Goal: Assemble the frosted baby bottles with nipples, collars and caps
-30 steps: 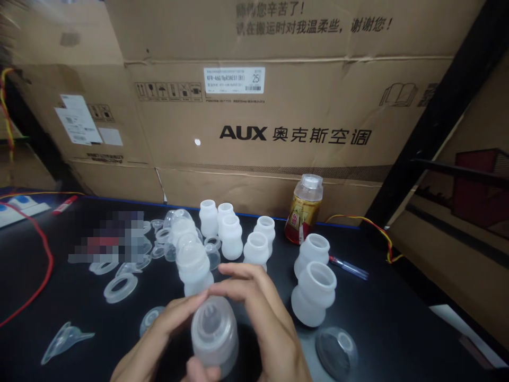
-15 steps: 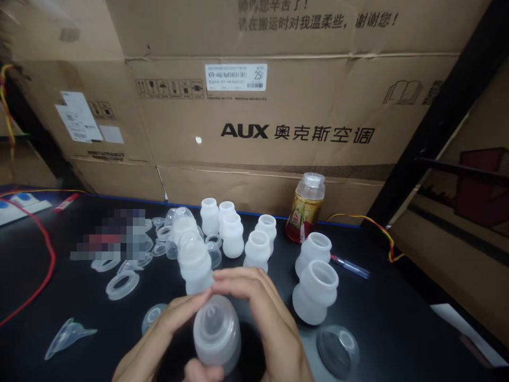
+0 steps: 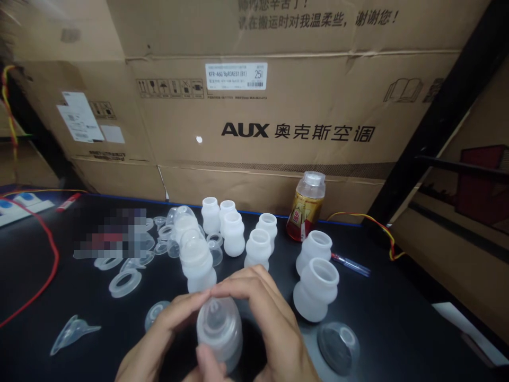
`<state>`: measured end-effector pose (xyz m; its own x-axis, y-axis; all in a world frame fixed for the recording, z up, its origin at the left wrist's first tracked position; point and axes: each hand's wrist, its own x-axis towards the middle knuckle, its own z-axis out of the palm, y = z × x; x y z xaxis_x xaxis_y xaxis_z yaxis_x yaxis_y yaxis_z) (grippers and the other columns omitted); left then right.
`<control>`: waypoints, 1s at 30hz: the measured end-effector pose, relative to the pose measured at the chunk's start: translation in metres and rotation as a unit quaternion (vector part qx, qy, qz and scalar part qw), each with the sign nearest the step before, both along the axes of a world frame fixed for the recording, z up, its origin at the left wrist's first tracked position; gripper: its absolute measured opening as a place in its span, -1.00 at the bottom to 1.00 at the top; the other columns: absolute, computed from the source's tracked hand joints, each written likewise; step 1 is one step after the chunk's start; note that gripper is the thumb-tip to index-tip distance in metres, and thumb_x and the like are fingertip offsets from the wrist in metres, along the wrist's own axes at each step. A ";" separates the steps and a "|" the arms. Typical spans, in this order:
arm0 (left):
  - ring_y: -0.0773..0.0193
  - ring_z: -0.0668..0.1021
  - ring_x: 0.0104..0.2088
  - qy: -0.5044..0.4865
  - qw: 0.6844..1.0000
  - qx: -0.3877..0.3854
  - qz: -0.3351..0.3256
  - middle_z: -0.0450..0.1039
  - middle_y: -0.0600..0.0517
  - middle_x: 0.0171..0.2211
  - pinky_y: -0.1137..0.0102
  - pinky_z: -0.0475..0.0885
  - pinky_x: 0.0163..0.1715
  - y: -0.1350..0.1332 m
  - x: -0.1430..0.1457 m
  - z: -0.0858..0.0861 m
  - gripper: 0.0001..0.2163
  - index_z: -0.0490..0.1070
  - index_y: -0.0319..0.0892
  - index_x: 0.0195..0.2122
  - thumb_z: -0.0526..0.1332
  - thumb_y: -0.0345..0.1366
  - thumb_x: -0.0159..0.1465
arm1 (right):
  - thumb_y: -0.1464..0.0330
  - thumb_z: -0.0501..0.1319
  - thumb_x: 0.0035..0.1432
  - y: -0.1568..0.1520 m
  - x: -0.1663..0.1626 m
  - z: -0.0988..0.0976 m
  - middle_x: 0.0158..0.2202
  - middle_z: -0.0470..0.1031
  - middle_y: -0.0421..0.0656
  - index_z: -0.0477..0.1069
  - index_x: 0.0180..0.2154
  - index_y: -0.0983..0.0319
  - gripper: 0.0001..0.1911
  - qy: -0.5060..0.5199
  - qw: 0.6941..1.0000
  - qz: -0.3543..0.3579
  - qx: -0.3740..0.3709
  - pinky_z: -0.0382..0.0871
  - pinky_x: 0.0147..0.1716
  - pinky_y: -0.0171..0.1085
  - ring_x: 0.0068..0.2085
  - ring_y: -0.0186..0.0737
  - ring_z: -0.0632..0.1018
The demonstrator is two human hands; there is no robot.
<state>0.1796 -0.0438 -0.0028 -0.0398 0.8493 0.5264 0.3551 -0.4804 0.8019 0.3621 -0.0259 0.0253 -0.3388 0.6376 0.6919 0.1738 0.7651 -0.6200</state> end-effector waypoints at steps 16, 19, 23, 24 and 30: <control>0.09 0.86 -0.20 -0.018 0.997 -0.068 -0.033 0.82 0.12 -0.24 0.26 0.80 -0.11 0.008 0.005 0.003 -0.75 0.77 0.04 -0.11 0.24 -0.22 0.56 | 0.41 0.54 0.21 0.002 0.003 -0.002 -0.10 0.58 -0.30 0.44 0.16 -0.07 -0.43 0.002 0.998 -0.057 -0.002 0.53 -0.03 -0.32 -0.07 -0.19 0.64; 0.14 0.86 -0.24 -0.016 0.997 -0.070 -0.042 0.82 0.14 -0.29 0.32 0.79 -0.14 0.008 0.004 0.002 -0.69 0.77 -0.03 -0.15 0.20 -0.18 0.58 | 0.28 0.65 0.14 0.002 0.005 -0.004 -0.18 0.53 -0.31 0.47 0.14 -0.05 -0.39 0.004 0.998 -0.069 0.006 0.51 -0.10 -0.30 -0.18 -0.20 0.60; 0.14 0.86 -0.24 -0.015 0.997 -0.053 -0.051 0.83 0.10 -0.25 0.31 0.81 -0.17 0.007 0.000 0.001 -0.70 0.75 -0.04 -0.14 0.20 -0.18 0.59 | 0.35 0.56 0.20 0.003 0.006 -0.006 0.03 0.58 -0.19 0.42 0.23 -0.02 -0.36 -0.001 1.000 -0.014 0.007 0.51 0.09 -0.19 0.05 -0.07 0.63; 0.13 0.86 -0.22 -0.015 0.997 -0.046 -0.052 0.83 0.06 -0.22 0.27 0.81 -0.16 0.007 -0.001 0.001 -0.72 0.74 -0.06 -0.11 0.20 -0.19 0.59 | 0.42 0.50 0.23 0.002 0.005 -0.005 0.07 0.59 -0.18 0.39 0.25 -0.01 -0.37 -0.003 1.000 -0.005 0.003 0.51 0.12 -0.16 0.09 -0.06 0.62; 0.17 0.85 -0.21 -0.004 0.998 -0.011 -0.055 0.82 0.00 -0.22 0.28 0.82 -0.15 0.007 -0.002 -0.003 -0.80 0.71 -0.11 -0.06 0.28 -0.20 0.56 | 0.49 0.44 0.25 -0.002 0.002 -0.001 -0.15 0.53 -0.25 0.41 0.16 0.00 -0.47 -0.007 0.999 -0.031 0.009 0.49 -0.16 -0.20 -0.16 -0.15 0.60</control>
